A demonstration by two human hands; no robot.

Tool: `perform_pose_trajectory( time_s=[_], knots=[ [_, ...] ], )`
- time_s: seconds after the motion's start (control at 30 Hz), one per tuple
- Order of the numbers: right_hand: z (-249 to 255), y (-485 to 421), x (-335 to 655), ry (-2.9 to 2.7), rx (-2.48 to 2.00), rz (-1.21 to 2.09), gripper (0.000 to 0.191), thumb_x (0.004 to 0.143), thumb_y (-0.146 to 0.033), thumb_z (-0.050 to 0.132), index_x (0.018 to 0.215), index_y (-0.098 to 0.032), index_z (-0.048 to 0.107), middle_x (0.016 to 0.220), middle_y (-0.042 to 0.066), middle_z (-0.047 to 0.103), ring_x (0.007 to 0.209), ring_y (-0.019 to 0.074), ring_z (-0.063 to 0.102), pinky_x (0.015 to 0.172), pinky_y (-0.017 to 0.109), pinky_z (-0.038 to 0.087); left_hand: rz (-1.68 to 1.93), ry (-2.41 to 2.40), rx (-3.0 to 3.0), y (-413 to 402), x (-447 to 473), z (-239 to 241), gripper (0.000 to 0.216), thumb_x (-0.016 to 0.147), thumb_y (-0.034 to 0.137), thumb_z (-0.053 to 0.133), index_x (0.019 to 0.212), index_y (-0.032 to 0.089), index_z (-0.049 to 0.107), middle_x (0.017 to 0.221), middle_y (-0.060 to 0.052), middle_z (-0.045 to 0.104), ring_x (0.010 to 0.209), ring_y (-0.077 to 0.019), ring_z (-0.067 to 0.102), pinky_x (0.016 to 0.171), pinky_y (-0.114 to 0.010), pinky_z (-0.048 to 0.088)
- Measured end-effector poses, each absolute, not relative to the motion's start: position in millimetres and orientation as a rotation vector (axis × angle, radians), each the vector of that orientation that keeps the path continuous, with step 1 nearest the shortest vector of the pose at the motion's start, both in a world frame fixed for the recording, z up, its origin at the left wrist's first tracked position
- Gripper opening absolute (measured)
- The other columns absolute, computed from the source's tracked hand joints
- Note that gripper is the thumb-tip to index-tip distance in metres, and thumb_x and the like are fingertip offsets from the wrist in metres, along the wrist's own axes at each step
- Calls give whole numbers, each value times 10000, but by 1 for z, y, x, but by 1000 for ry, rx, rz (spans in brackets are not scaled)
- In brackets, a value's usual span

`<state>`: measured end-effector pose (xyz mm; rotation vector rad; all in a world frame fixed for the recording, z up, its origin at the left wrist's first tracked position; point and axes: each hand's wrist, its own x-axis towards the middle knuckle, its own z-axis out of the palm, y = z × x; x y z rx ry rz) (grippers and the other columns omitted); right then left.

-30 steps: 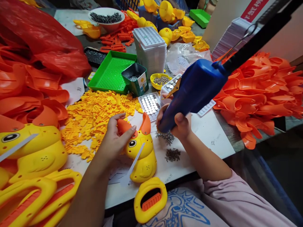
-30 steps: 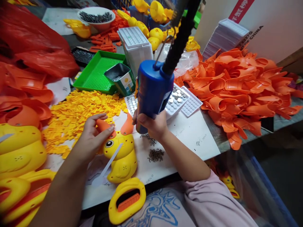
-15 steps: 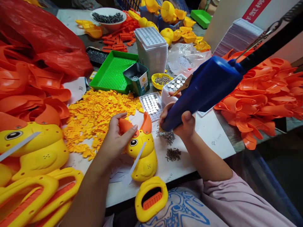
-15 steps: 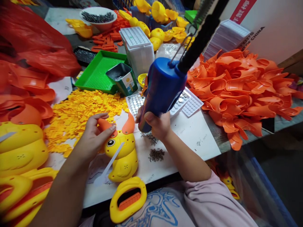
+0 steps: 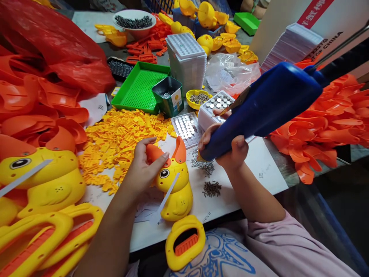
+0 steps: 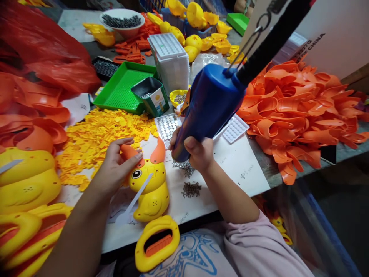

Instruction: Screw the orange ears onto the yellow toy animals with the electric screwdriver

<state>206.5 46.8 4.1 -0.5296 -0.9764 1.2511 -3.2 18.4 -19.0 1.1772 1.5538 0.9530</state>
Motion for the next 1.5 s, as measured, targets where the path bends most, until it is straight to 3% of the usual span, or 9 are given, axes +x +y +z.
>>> perform_pose_trajectory(
  time_s=[0.33, 0.63, 1.17, 1.5],
  knots=[
    [5, 47, 206, -983, -529, 1218, 411, 686, -575, 723, 731, -194, 577, 614, -3, 622, 488, 149, 613, 432, 273, 502, 951, 1561, 1184, 19, -3, -18, 658, 679, 415, 746, 1263, 258, 486, 1217, -75, 517, 977, -235, 594, 792, -381, 554],
    [10, 45, 205, -941, -591, 1141, 428, 647, -566, 761, 773, -208, 564, 563, -25, 611, 463, 155, 607, 423, 279, 504, 973, 1542, 1180, 19, -3, -18, 631, 679, 391, 749, 1241, 254, 496, 1255, -79, 510, 1103, -271, 557, 875, -416, 540],
    [11, 45, 208, -924, -596, 1180, 443, 652, -601, 739, 786, -212, 577, 571, -27, 621, 464, 155, 614, 411, 279, 517, 942, 1529, 1144, 19, -1, -15, 636, 694, 386, 738, 1259, 265, 474, 1176, -72, 519, 940, -225, 597, 746, -358, 553],
    [12, 45, 207, -911, -608, 1199, 466, 616, -614, 754, 772, -218, 565, 561, -26, 624, 455, 159, 605, 402, 282, 504, 956, 1520, 1193, 19, -2, -17, 613, 696, 387, 735, 1242, 256, 489, 1234, -77, 503, 1014, -238, 578, 796, -365, 546]
  ],
)
